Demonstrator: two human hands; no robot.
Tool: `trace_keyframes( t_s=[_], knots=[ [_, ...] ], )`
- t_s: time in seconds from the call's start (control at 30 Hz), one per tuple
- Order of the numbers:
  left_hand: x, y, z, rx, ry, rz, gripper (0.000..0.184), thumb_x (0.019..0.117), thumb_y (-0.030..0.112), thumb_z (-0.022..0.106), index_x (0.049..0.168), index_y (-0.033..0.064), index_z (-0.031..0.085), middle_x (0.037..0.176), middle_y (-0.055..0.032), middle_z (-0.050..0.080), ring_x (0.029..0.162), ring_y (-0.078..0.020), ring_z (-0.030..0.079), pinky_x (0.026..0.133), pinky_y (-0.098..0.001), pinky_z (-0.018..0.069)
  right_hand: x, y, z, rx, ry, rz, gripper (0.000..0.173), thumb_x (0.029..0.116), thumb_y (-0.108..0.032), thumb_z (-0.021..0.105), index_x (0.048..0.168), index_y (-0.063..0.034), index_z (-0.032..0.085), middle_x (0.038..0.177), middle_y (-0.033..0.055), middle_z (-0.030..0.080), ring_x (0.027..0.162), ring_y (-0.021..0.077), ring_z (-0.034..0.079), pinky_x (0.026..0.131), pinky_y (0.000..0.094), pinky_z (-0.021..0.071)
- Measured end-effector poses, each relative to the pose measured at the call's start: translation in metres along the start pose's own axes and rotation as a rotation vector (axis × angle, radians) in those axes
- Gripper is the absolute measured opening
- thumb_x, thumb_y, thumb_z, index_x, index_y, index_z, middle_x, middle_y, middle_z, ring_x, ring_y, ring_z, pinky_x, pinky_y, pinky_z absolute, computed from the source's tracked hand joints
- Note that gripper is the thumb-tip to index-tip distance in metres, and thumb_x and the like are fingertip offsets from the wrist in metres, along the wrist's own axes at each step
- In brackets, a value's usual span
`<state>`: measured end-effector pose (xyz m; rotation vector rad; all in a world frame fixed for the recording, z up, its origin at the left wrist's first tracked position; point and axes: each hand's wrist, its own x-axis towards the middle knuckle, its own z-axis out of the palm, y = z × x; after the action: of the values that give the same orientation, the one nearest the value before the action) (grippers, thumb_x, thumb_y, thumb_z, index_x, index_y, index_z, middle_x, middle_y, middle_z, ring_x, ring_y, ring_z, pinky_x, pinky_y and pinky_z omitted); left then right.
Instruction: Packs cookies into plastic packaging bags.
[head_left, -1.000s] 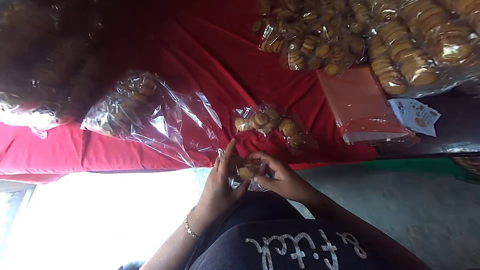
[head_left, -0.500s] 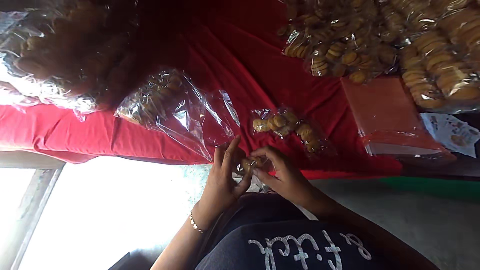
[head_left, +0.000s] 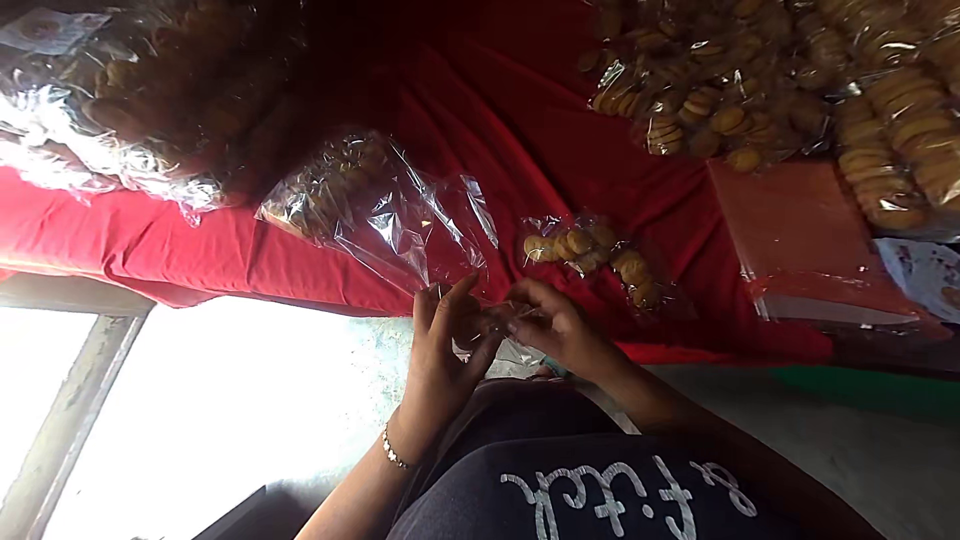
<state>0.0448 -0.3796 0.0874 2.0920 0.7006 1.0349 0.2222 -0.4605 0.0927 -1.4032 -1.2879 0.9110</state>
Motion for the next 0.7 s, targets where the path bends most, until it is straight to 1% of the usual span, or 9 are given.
trace_keyframes(
  t_s=[0.1,0.13,0.2,0.27,0.37,0.43,0.53,0.6,0.7],
  knots=[
    [-0.004,0.001,-0.004,-0.069,-0.071,-0.003,0.054,0.0885,0.026,0.074,0.136,0.0047,0.059,0.117,-0.0178,0.052,0.108,-0.0106,0.055,0.095,-0.0187,0.0463,0.004,0.0,-0.008,-0.199,-0.099,-0.09,0.021,0.0955,-0.02,0.061,0.094,0.0001,0.068,0.084,0.0047,0.065,0.078,0.0013,0.059,0.071,0.0159,0.0485],
    [-0.007,0.0,-0.008,-0.133,-0.131,-0.084,0.063,0.0886,0.03,0.073,0.142,0.0022,0.054,0.125,-0.0212,0.051,0.112,-0.0125,0.057,0.095,-0.0219,0.0497,0.004,-0.004,-0.01,-0.336,-0.082,-0.118,0.022,0.0948,-0.022,0.059,0.091,-0.0016,0.068,0.081,0.0067,0.064,0.075,0.0078,0.059,0.068,0.0224,0.0491],
    [-0.009,-0.004,-0.012,-0.276,-0.206,-0.289,0.09,0.0859,0.032,0.077,0.157,0.003,0.031,0.144,-0.026,0.043,0.115,-0.0169,0.064,0.089,-0.0294,0.0589,0.004,-0.012,-0.012,-0.614,-0.031,-0.135,0.023,0.0921,-0.022,0.056,0.089,-0.0035,0.069,0.08,0.0096,0.063,0.069,0.0192,0.062,0.06,0.0353,0.0506],
    [-0.011,-0.009,-0.006,-0.286,-0.2,-0.349,0.1,0.0846,0.028,0.08,0.161,0.0063,0.02,0.148,-0.0273,0.04,0.114,-0.0192,0.065,0.088,-0.031,0.06,0.004,-0.018,-0.011,-0.767,-0.022,-0.13,0.022,0.0911,-0.022,0.055,0.087,-0.0041,0.068,0.084,0.01,0.063,0.069,0.0217,0.062,0.058,0.0376,0.0512],
    [-0.013,-0.017,0.012,-0.169,-0.092,-0.238,0.073,0.0834,0.024,0.078,0.144,-0.0037,0.049,0.126,-0.0223,0.057,0.105,-0.0161,0.062,0.084,-0.0255,0.055,0.003,-0.018,-0.006,-0.833,0.021,-0.145,0.019,0.0856,-0.02,0.059,0.082,-0.0028,0.065,0.078,0.0109,0.061,0.065,0.0237,0.062,0.054,0.0379,0.0487],
    [-0.015,-0.019,0.018,-0.084,-0.036,-0.216,0.063,0.0808,0.023,0.075,0.134,-0.0045,0.057,0.116,-0.0182,0.06,0.103,-0.0159,0.061,0.087,-0.026,0.0535,0.001,-0.017,-0.005,-0.812,-0.008,-0.141,0.022,0.0866,-0.023,0.062,0.084,-0.0019,0.065,0.078,0.0121,0.062,0.063,0.0242,0.062,0.052,0.0381,0.0494],
    [-0.019,-0.021,0.014,0.073,-0.01,-0.228,0.071,0.0796,0.024,0.074,0.141,-0.0027,0.051,0.116,-0.0204,0.06,0.103,-0.022,0.062,0.089,-0.0345,0.0541,-0.002,-0.013,0.0,-0.671,-0.138,-0.135,0.036,0.0922,-0.037,0.066,0.095,-0.0013,0.07,0.085,0.0125,0.063,0.067,0.0218,0.061,0.057,0.036,0.0512],
    [-0.021,-0.022,0.006,0.029,0.001,-0.236,0.082,0.0806,0.023,0.077,0.149,-0.0054,0.04,0.117,-0.0214,0.062,0.103,-0.0201,0.063,0.09,-0.0344,0.0536,-0.001,-0.005,0.001,-0.551,-0.185,-0.202,0.035,0.0958,-0.034,0.062,0.1,-0.0012,0.073,0.09,0.0121,0.066,0.072,0.0177,0.063,0.063,0.0306,0.054],
    [-0.022,-0.011,-0.014,-0.525,-0.157,-0.46,0.103,0.0871,0.028,0.078,0.159,-0.0007,0.009,0.136,-0.0146,0.056,0.116,-0.0076,0.063,0.101,-0.0254,0.0525,0.007,0.012,-0.01,-0.055,-0.248,-0.232,0.029,0.1019,-0.021,0.054,0.087,0.0006,0.068,0.09,0.0047,0.064,0.086,0.0018,0.059,0.078,0.0159,0.0494]
  ],
)
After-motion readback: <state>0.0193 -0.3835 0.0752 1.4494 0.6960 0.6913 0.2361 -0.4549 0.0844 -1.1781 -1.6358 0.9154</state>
